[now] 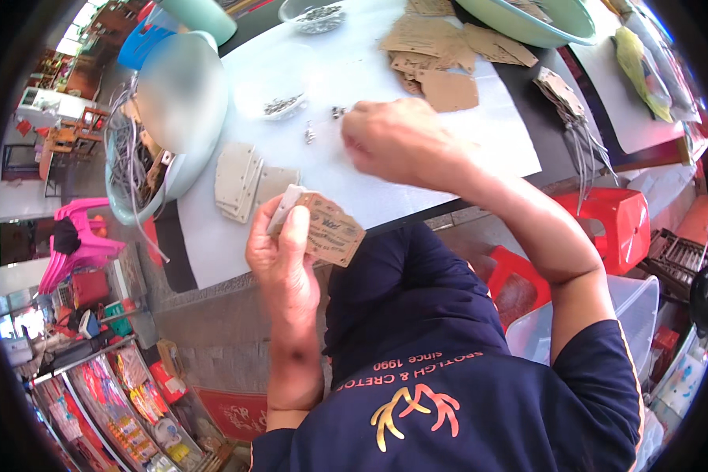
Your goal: Manually attaching small metal rivets to leather shoe labels.
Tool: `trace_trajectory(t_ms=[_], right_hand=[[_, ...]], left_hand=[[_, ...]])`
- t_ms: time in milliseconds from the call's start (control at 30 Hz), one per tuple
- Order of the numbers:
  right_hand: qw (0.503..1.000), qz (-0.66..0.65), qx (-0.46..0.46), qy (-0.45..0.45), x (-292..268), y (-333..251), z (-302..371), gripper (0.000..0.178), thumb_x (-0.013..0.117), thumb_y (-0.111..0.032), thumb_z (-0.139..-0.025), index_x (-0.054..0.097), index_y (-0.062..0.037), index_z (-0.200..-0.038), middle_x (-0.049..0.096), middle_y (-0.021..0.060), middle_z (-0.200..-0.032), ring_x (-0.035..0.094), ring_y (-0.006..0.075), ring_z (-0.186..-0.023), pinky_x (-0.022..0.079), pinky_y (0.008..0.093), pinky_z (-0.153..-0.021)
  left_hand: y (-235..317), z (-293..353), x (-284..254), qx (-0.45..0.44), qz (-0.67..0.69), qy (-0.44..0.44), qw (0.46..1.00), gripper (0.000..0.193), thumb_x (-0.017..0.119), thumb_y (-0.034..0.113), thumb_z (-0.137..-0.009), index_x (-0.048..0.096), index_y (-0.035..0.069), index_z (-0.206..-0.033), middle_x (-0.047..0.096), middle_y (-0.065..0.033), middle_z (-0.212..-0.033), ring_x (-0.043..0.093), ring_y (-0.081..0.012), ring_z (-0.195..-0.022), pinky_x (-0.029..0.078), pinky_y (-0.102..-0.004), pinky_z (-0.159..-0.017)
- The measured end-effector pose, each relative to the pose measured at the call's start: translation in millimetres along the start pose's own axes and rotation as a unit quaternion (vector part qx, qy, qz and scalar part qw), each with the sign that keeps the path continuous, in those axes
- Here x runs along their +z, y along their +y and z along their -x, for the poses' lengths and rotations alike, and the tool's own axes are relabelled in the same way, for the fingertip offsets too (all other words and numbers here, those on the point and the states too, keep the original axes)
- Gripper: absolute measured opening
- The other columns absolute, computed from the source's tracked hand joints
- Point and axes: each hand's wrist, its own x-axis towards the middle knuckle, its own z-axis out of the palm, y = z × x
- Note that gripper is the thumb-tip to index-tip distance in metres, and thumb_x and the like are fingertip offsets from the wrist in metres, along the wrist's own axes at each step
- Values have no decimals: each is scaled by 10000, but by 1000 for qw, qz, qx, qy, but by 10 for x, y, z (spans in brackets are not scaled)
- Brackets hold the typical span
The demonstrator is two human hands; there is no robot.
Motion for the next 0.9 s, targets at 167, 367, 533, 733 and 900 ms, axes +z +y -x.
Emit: trace_trajectory(t_ms=[167, 367, 533, 733, 900], right_hand=[[922, -375, 92, -40, -168, 65, 130, 147, 635, -163, -902, 632, -20, -937, 568, -5, -687, 504, 59, -585, 423, 229, -525], [809, -566, 114, -112, -184, -19, 211, 256, 612, -292, -941, 635, -39, -976, 541, -33, -662, 495, 39, -576, 407, 210, -518], [794, -587, 108, -117, -148, -43, 193, 182, 617, -179, -945, 611, -4, -996, 542, -27, -692, 471, 30, -576, 389, 195, -496], [801, -578, 97, -119, -111, -37, 190, 217, 624, -224, -943, 630, -12, -988, 558, -20, -697, 495, 40, -577, 422, 202, -509], [793, -593, 88, -108, -118, -70, 171, 200, 645, -214, -931, 648, -22, -986, 559, -25, -682, 530, 44, -595, 453, 211, -526]], left_hand=[[-19, -17, 61, -3, 11, 0, 1000, 250, 618, 78, -889, 579, -13, -1119, 661, -77, -985, 633, -131, -896, 496, -274, -830], [-29, -50, 126, -24, 42, -35, 998, 247, 629, 94, -915, 587, -18, -1132, 656, -54, -963, 619, -67, -800, 519, -203, -653], [-17, -71, 131, -22, 35, -37, 998, 268, 628, 91, -917, 592, -22, -1157, 654, -48, -970, 612, -61, -803, 516, -202, -661], [-49, -88, 143, -19, 36, -35, 999, 283, 622, 80, -917, 589, -26, -1177, 656, -50, -980, 615, -63, -816, 522, -203, -674], [-49, -101, 154, -25, 45, -32, 998, 277, 619, 73, -915, 594, -27, -1172, 658, -55, -981, 620, -65, -823, 528, -201, -667]])
